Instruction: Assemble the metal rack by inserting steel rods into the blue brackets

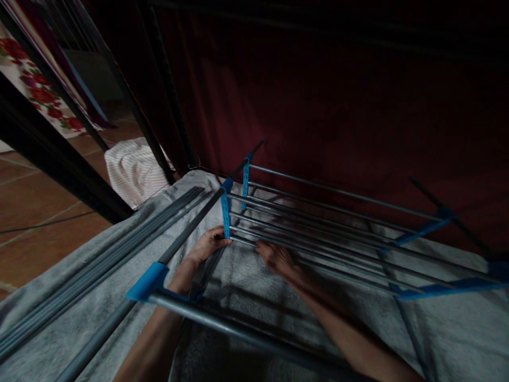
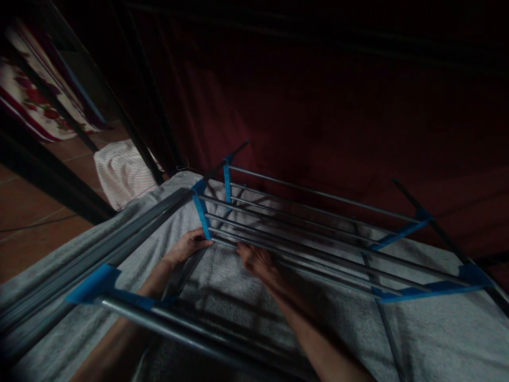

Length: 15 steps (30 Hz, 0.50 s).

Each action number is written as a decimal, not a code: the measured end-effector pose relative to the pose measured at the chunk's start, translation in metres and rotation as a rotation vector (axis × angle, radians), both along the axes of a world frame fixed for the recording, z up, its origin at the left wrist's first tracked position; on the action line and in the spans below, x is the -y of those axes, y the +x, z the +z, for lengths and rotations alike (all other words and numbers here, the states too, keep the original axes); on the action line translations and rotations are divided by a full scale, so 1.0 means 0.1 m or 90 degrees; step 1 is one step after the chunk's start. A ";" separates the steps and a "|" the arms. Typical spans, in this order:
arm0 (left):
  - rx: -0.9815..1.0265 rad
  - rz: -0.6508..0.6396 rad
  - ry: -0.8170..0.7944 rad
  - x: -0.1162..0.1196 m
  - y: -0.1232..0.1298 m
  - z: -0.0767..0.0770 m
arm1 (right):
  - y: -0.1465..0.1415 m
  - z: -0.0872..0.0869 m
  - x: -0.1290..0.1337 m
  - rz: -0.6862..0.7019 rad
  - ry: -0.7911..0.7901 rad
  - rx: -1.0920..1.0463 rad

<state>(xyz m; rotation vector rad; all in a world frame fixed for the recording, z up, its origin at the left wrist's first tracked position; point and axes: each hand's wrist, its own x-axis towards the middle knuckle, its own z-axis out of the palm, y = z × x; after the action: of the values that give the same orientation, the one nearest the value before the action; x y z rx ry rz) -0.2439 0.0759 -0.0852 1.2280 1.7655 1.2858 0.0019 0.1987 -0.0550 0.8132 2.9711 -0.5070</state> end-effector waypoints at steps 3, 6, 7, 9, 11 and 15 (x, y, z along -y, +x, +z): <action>-0.001 0.003 0.000 0.01 0.01 0.02 | -0.02 -0.01 0.00 -0.007 0.002 0.013; 0.002 0.007 -0.004 0.01 0.00 0.00 | -0.03 -0.02 0.01 -0.008 0.003 0.019; 0.003 0.010 -0.005 0.00 0.00 -0.01 | -0.03 -0.02 0.02 -0.007 0.003 0.019; 0.005 0.014 -0.009 0.00 0.00 -0.02 | -0.01 -0.01 0.04 -0.009 0.006 0.017; 0.007 0.015 -0.013 -0.01 0.00 -0.01 | 0.02 0.00 0.06 -0.019 0.012 0.018; 0.011 0.005 -0.023 0.00 0.03 0.09 | 0.14 0.03 0.06 -0.041 0.024 0.034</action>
<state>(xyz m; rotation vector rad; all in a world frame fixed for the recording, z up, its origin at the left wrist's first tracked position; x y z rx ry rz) -0.2406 0.0761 -0.0759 1.1872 1.7756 1.2609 0.0157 0.1930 -0.0522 0.9128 2.9231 -0.4246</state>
